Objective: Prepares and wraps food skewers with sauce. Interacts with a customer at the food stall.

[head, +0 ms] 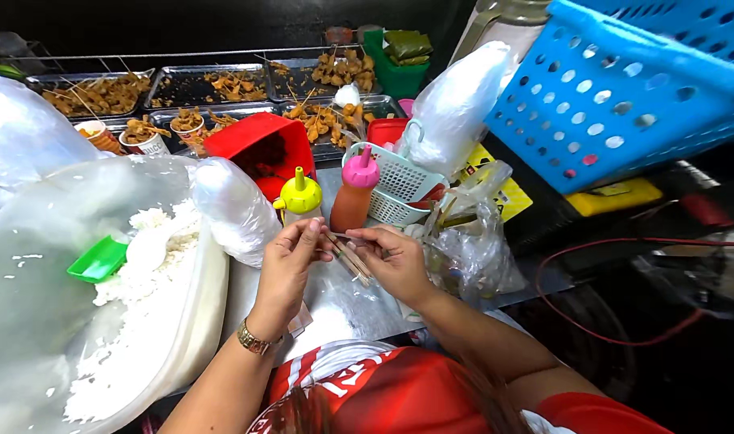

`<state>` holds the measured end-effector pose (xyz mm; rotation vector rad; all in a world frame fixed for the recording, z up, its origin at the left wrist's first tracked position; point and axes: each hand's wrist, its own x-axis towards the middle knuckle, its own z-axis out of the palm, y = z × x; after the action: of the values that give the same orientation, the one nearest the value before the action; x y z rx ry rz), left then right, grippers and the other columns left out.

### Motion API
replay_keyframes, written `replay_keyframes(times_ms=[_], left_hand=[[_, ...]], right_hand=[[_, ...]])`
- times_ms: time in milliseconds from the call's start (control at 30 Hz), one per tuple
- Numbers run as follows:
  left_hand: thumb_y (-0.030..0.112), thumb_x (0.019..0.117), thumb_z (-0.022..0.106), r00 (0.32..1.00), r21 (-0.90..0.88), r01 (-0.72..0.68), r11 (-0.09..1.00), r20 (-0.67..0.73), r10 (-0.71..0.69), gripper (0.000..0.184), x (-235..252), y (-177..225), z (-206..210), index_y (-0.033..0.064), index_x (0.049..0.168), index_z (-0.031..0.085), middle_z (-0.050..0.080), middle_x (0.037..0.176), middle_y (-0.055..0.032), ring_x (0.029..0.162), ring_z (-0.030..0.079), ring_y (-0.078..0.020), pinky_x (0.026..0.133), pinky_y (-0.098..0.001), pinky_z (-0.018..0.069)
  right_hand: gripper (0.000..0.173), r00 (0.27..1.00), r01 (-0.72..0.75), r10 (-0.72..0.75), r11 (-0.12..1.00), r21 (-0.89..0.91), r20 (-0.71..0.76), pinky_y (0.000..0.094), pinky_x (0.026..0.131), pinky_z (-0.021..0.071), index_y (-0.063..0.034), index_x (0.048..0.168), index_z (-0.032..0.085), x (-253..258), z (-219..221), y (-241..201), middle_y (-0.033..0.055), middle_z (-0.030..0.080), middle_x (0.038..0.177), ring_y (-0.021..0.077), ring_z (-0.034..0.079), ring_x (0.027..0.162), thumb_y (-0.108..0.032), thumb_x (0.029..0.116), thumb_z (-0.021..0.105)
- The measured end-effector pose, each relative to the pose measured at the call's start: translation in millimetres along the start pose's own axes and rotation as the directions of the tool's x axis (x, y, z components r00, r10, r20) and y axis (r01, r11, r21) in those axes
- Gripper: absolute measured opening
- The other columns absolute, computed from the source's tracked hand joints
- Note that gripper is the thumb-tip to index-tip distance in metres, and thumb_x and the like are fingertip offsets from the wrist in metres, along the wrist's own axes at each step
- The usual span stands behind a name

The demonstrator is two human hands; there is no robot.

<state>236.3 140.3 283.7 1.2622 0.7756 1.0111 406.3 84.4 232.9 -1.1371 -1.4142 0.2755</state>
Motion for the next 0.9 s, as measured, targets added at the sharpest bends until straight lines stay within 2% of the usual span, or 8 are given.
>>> replay_keyframes(times_ms=[67, 200, 433, 567, 700, 767, 833, 900], left_hand=[[0.018, 0.1102, 0.043, 0.991, 0.015, 0.129, 0.992, 0.04, -0.129, 0.025, -0.9, 3.5, -1.9, 0.0015, 0.113, 0.062, 0.071, 0.099, -0.0081, 0.077, 0.071, -0.0144, 0.071, -0.0283, 0.0608], [0.032, 0.1124, 0.036, 0.952, 0.127, 0.268, 0.955, 0.12, -0.283, 0.046, -1.7, 4.4, -5.8, 0.0046, 0.102, 0.072, 0.073, 0.096, -0.0045, 0.08, 0.07, -0.0127, 0.066, -0.0256, 0.0569], [-0.003, 0.0983, 0.061, 0.994, -0.025, 0.096, 0.995, -0.047, -0.097, 0.013, -1.0, 2.0, 0.7, -0.0017, 0.098, 0.074, 0.074, 0.087, -0.0066, 0.073, 0.069, -0.0099, 0.069, -0.0226, 0.0584], [-0.001, 0.0929, 0.068, 0.973, 0.249, -0.215, 0.944, -0.029, 0.229, 0.007, -1.2, -10.7, -4.6, 0.0031, 0.094, 0.074, 0.072, 0.082, 0.0023, 0.071, 0.065, -0.0026, 0.07, -0.02, 0.0564], [0.015, 0.092, 0.073, 0.875, 0.531, -0.45, 0.718, 0.101, 0.473, 0.012, -3.9, -19.0, -5.8, 0.0035, 0.09, 0.074, 0.07, 0.085, 0.0022, 0.075, 0.063, 0.0043, 0.07, -0.0127, 0.053], [0.019, 0.0883, 0.077, 0.852, 0.537, -0.488, 0.688, 0.122, 0.509, 0.017, -3.5, -21.3, -4.5, 0.0029, 0.085, 0.074, 0.069, 0.082, 0.0015, 0.073, 0.062, 0.0046, 0.069, -0.0113, 0.0515], [0.018, 0.0871, 0.078, 0.833, 0.506, -0.528, 0.682, 0.155, 0.53, 0.016, -1.4, -20.2, -4.9, 0.0029, 0.084, 0.073, 0.069, 0.082, 0.0015, 0.074, 0.062, 0.0045, 0.069, -0.011, 0.0515], [0.011, 0.0913, 0.072, 0.805, 0.444, -0.581, 0.682, 0.191, 0.561, 0.01, 1.2, -16.2, -6.6, 0.0014, 0.09, 0.075, 0.073, 0.09, -0.0004, 0.083, 0.067, 0.0019, 0.077, -0.0133, 0.0557]], right_hand=[[0.017, 0.991, 0.117, -0.122, 0.988, -0.1, -0.046, 0.0147, 0.07, 0.0542, 0.001, 0.106, 0.077, 0.0, 0.6, 3.7, 0.0077, 0.071, 0.094, 0.0014, 0.063, 0.077, -0.006, 0.0934, 0.068], [0.016, 0.951, 0.277, -0.304, 0.919, -0.279, -0.058, 0.0212, 0.078, 0.0577, -0.0039, 0.104, 0.08, -1.6, 3.1, 7.1, 0.01, 0.073, 0.092, 0.0102, 0.069, 0.085, -0.008, 0.0944, 0.068], [0.019, 0.916, 0.367, -0.4, 0.845, -0.388, -0.004, 0.0237, 0.078, 0.0565, -0.0083, 0.104, 0.081, -5.7, 5.5, 10.9, 0.0094, 0.075, 0.091, 0.0142, 0.07, 0.084, -0.008, 0.094, 0.065], [0.027, 0.965, 0.261, -0.251, 0.924, -0.28, 0.07, 0.0224, 0.075, 0.0564, 0.0006, 0.115, 0.075, -6.6, 3.9, 8.1, 0.0092, 0.075, 0.092, 0.0116, 0.068, 0.08, -0.011, 0.0927, 0.066], [0.066, 0.917, -0.04, 0.017, 0.998, 0.05, 0.399, 0.0254, 0.094, 0.0492, 0.0028, 0.138, 0.061, 2.2, -9.2, -3.1, 0.015, 0.064, 0.128, 0.013, 0.058, 0.114, -0.04, 0.0893, 0.073], [0.06, 0.897, -0.089, 0.027, 0.989, 0.12, 0.442, 0.0261, 0.098, 0.0475, 0.0046, 0.128, 0.066, 6.8, -9.7, -6.4, 0.0139, 0.068, 0.124, 0.0113, 0.059, 0.115, -0.043, 0.092, 0.071], [0.034, 0.914, -0.103, 0.048, 0.988, 0.116, 0.404, 0.0252, 0.093, 0.05, 0.0048, 0.108, 0.074, 10.2, -6.9, -9.1, 0.0107, 0.074, 0.103, 0.0086, 0.065, 0.101, -0.026, 0.0982, 0.066], [0.025, 0.924, -0.121, 0.078, 0.988, 0.093, 0.375, 0.0228, 0.087, 0.0533, 0.0053, 0.101, 0.075, 14.5, -4.9, -13.2, 0.0099, 0.074, 0.093, 0.0068, 0.067, 0.09, -0.016, 0.1012, 0.061]])
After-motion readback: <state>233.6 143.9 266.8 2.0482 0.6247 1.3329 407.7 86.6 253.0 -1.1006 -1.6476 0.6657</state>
